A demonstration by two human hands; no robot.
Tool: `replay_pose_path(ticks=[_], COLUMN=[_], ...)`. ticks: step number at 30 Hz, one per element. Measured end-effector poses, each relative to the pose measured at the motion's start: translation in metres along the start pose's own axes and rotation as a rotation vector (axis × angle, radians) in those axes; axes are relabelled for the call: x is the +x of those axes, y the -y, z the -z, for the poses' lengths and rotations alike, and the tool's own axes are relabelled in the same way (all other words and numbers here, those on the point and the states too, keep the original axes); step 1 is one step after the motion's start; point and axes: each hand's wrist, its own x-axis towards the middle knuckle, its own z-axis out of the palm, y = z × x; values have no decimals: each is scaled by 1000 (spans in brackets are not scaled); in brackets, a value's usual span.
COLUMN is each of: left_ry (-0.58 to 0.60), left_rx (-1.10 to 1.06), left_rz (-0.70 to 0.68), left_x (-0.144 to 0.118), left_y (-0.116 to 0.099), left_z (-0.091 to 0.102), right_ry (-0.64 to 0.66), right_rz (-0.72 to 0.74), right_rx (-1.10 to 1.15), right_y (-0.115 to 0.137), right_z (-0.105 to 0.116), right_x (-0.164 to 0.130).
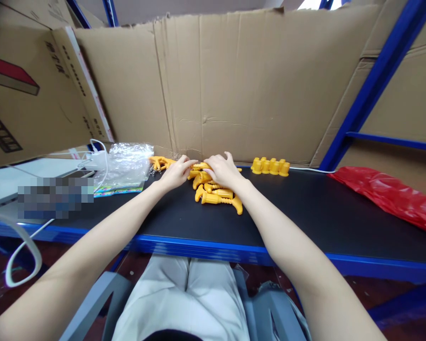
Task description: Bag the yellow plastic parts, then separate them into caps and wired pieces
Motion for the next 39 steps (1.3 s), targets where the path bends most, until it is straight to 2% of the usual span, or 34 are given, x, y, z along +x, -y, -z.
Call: replay_pose_path(ticks=[4, 7, 9, 12, 16, 20, 23, 27, 30, 34, 39], left_ry=[51, 35, 6, -46, -94, -144, -185, -208, -156, -110, -163], left_rx=[-8, -29, -30, 1, 37, 46, 68, 88, 78, 1, -63], left_rz=[40, 102, 147, 210, 259, 303, 334, 363, 380, 438, 497], left_x=[0, 0, 0, -1, -2, -4, -4, -4, -3, -1, -1], left_y=[-5, -3, 2, 10, 17, 18, 17, 16, 19, 24, 29], left_z=[1, 1, 0, 1, 2, 4, 5, 7, 5, 2, 0], right_ry=[73, 21, -56, -159, -199, -116, -17, 126, 215, 186, 169], right_rz=[7, -31, -109, -317, -683, -1044, -1170, -1176, -1102, -977, -1010], right_rx=[-39, -117, -132, -91, -28, 110, 180, 206, 248, 233, 136], right_y=[1, -6, -17, -42, -82, -115, -131, -142, -145, -149, -157], right_z=[-2, 3, 7, 8, 5, -2, -12, -27, -38, -48, -55], right_x=[1, 1, 1, -4, -17, -33, -44, -51, -55, -63, -72])
